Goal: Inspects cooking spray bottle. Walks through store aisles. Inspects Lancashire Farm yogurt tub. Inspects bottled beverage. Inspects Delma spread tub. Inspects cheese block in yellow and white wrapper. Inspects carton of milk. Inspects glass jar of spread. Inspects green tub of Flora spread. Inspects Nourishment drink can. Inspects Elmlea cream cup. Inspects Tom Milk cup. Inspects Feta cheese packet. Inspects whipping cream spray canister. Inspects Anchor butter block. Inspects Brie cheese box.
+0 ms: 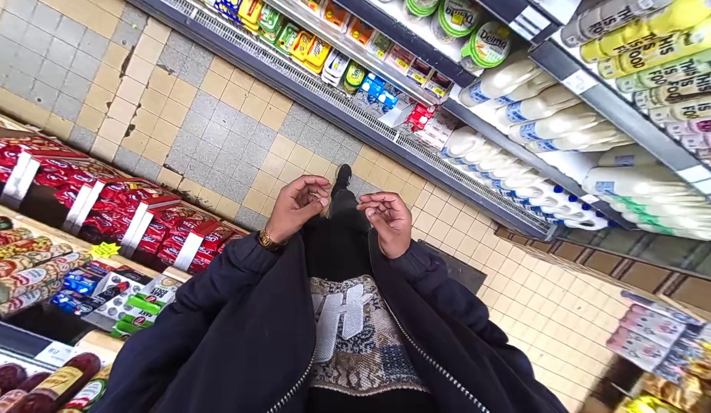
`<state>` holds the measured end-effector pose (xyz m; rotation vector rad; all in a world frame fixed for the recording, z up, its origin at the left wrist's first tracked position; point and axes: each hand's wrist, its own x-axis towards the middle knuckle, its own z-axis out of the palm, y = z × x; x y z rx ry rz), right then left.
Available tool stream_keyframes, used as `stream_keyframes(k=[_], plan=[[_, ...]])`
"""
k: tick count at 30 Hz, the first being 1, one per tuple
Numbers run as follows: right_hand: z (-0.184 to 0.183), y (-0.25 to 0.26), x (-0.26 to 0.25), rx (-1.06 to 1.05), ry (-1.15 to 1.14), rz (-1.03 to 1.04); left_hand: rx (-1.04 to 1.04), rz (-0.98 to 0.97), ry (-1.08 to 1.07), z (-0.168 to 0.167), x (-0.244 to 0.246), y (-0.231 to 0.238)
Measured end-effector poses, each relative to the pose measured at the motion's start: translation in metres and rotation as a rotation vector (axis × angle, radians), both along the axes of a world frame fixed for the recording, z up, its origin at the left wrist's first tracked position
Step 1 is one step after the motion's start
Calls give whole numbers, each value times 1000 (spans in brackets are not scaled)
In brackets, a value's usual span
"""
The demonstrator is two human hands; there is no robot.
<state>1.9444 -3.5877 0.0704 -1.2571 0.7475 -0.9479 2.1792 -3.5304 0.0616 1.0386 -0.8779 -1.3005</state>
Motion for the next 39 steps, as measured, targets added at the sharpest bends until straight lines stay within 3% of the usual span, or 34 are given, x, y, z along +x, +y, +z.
stream_keyframes(k=[5,10,17,22,27,34,39], plan=[[-23,-35,14,89,67,65,57,55,32,-17,5,-11],[-80,-105,35,212,165,106,165,95,31,-38,14,-28],[-195,-278,79,199,300,46,217,199,27,-70,29,-65],[-281,-414,112,221,393,-126,260,182,11,-94,34,-93],[-342,-509,138,199,593,-231,337,225,41,-109,32,-116],[-361,-559,180,-82,1244,-415,365,282,81,-120,35,-139],[-358,-576,195,34,1544,-239,389,321,104,-119,37,-152]])
